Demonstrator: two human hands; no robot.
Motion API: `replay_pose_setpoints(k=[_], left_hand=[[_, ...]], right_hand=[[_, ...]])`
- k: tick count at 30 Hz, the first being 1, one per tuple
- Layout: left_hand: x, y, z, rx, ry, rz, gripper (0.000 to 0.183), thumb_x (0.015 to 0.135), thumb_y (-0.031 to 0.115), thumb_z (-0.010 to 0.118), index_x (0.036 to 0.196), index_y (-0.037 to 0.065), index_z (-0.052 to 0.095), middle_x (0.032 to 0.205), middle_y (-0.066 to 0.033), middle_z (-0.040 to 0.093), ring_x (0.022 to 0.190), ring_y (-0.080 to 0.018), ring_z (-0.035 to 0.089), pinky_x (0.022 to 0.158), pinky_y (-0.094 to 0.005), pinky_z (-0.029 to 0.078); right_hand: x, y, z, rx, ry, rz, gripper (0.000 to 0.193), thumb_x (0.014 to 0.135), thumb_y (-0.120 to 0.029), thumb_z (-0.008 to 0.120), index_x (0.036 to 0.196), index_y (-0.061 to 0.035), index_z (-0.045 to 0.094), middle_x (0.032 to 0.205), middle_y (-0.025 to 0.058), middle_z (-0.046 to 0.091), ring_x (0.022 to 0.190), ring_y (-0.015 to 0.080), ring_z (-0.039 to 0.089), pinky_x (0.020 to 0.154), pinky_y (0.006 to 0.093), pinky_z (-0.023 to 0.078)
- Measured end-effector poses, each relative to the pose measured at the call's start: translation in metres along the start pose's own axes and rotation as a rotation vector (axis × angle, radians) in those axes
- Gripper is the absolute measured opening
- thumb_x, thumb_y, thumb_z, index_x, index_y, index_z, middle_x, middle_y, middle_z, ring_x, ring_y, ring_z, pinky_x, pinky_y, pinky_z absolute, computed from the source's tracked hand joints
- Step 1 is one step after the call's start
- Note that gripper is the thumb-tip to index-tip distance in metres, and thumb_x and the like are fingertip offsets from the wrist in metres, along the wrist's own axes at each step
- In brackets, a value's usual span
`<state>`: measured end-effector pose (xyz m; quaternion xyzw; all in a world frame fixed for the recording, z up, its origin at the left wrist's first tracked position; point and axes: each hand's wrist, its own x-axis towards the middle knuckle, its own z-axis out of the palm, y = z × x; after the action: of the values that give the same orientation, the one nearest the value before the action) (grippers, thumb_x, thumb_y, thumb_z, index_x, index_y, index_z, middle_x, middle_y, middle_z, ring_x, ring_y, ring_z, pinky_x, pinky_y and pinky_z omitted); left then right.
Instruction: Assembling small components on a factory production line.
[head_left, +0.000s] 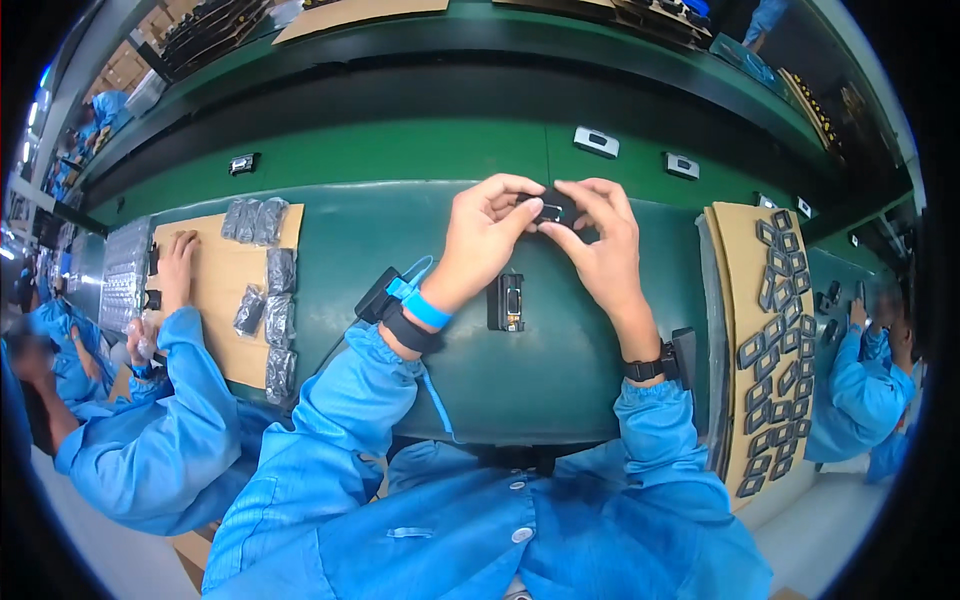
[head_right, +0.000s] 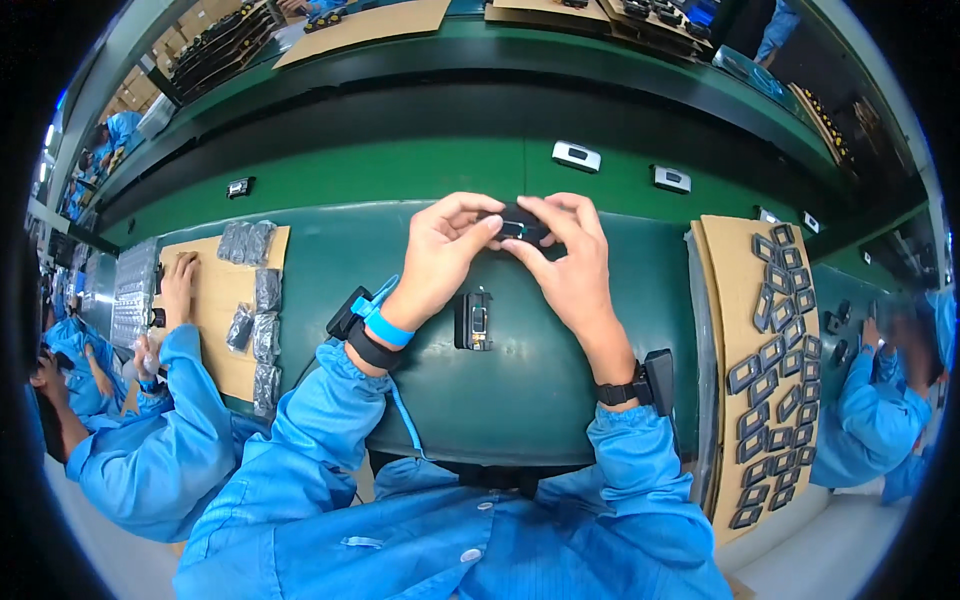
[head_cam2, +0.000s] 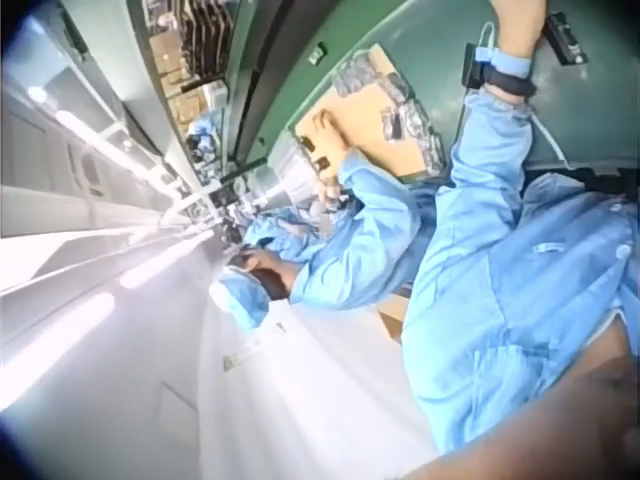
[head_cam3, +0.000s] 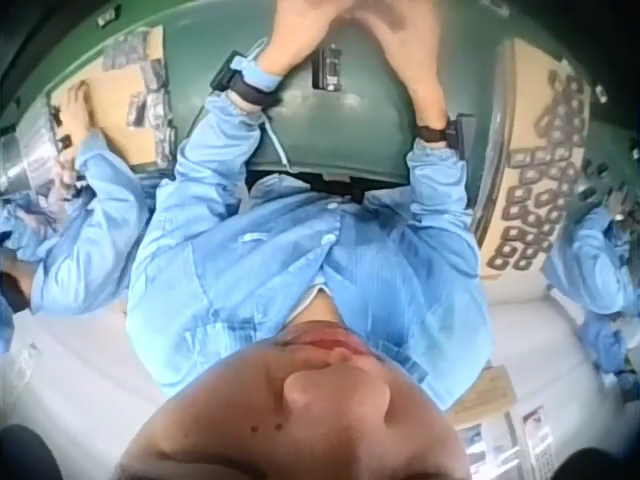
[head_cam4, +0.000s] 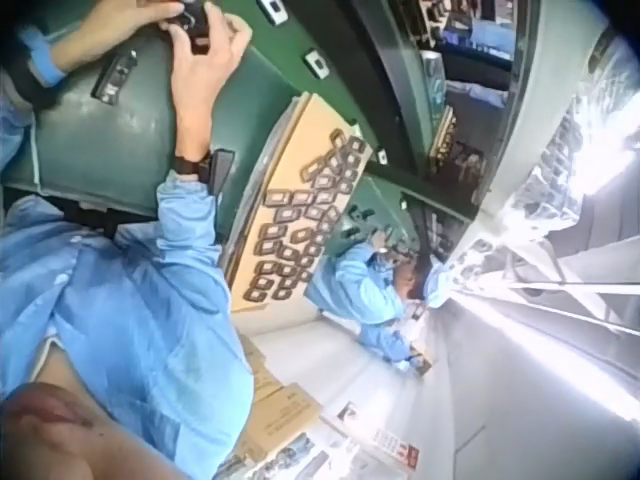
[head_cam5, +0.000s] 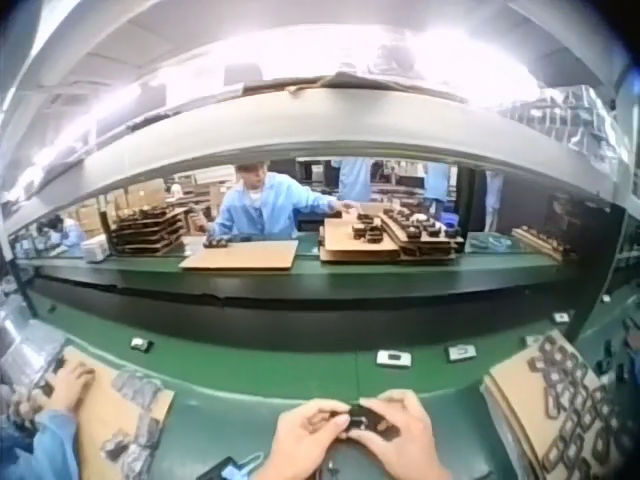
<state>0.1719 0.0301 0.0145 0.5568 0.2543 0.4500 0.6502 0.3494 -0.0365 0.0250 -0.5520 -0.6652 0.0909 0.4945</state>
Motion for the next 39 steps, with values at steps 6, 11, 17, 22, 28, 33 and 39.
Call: replay_pose_setpoints(k=[6, 11, 17, 22, 28, 33, 39], left_hand=[[0.003, 0.001, 0.003, 0.024, 0.051, 0.051, 0.020, 0.100, 0.002, 0.069, 0.119, -0.004, 0.069, 0.108, -0.0107, 0.075, 0.094, -0.0140, 0.072, 0.081, -0.0297, 0.063], [0.000, 0.000, 0.006, 0.018, 0.036, 0.025, 0.022, 0.098, 0.000, 0.072, 0.119, -0.005, 0.068, 0.107, -0.0117, 0.075, 0.093, -0.0140, 0.072, 0.080, -0.0293, 0.063], [0.000, 0.001, 0.008, 0.010, 0.064, 0.032, 0.022, 0.097, -0.001, 0.072, 0.118, -0.005, 0.068, 0.105, -0.0129, 0.076, 0.091, -0.0145, 0.073, 0.079, -0.0294, 0.064], [-0.001, -0.001, 0.016, -0.045, 0.027, 0.045, 0.025, 0.096, -0.001, 0.074, 0.119, -0.005, 0.065, 0.113, -0.0146, 0.074, 0.099, -0.0173, 0.072, 0.082, -0.0295, 0.063], [-0.003, 0.002, 0.019, 0.051, 0.041, 0.028, 0.029, 0.091, -0.006, 0.078, 0.114, -0.004, 0.061, 0.106, -0.0125, 0.072, 0.088, -0.0141, 0.071, 0.077, -0.0271, 0.061], [-0.010, 0.011, 0.016, 0.053, 0.003, 0.029, 0.027, 0.092, -0.005, 0.075, 0.113, 0.001, 0.060, 0.106, -0.0098, 0.071, 0.092, -0.0148, 0.071, 0.076, -0.0279, 0.060], [-0.006, 0.011, 0.021, 0.006, 0.020, 0.071, 0.027, 0.092, -0.004, 0.076, 0.114, 0.001, 0.060, 0.105, -0.0096, 0.071, 0.093, -0.0152, 0.071, 0.076, -0.0286, 0.061]], right_hand=[[-0.002, 0.008, -0.007, 0.683, -0.047, 0.415, 0.039, 0.095, 0.003, 0.072, 0.134, 0.0021, 0.069, 0.109, 0.0028, 0.067, 0.095, 0.0085, 0.064, 0.082, 0.0243, 0.055], [-0.003, 0.010, -0.004, 0.582, -0.001, 0.395, 0.031, 0.097, 0.003, 0.070, 0.128, 0.0046, 0.071, 0.106, 0.0015, 0.067, 0.093, 0.0075, 0.064, 0.082, 0.0220, 0.054], [-0.002, 0.004, 0.001, 0.627, 0.039, 0.379, 0.030, 0.096, 0.000, 0.075, 0.125, 0.0061, 0.071, 0.102, 0.0016, 0.068, 0.090, 0.0072, 0.065, 0.080, 0.0222, 0.054], [-0.007, 0.012, 0.007, 0.624, 0.099, 0.332, 0.025, 0.095, -0.003, 0.077, 0.119, 0.0031, 0.073, 0.096, 0.0015, 0.069, 0.085, 0.0060, 0.064, 0.075, 0.0223, 0.054], [-0.017, 0.003, 0.010, 0.689, 0.119, 0.346, 0.020, 0.097, -0.005, 0.074, 0.116, 0.0027, 0.074, 0.093, 0.0011, 0.070, 0.084, 0.0051, 0.063, 0.072, 0.0233, 0.053], [-0.058, -0.043, -0.066, 0.037, 0.248, 0.316, 0.022, 0.098, -0.015, 0.072, 0.116, -0.0021, 0.074, 0.103, 0.0126, 0.075, 0.094, 0.0239, 0.072, 0.085, 0.0352, 0.056], [-0.148, -0.044, -0.203, -0.978, 0.251, 0.455, 0.040, 0.084, -0.018, 0.085, 0.117, -0.0010, 0.072, 0.125, 0.0175, 0.066, 0.118, 0.0380, 0.059, 0.102, 0.0466, 0.049]])
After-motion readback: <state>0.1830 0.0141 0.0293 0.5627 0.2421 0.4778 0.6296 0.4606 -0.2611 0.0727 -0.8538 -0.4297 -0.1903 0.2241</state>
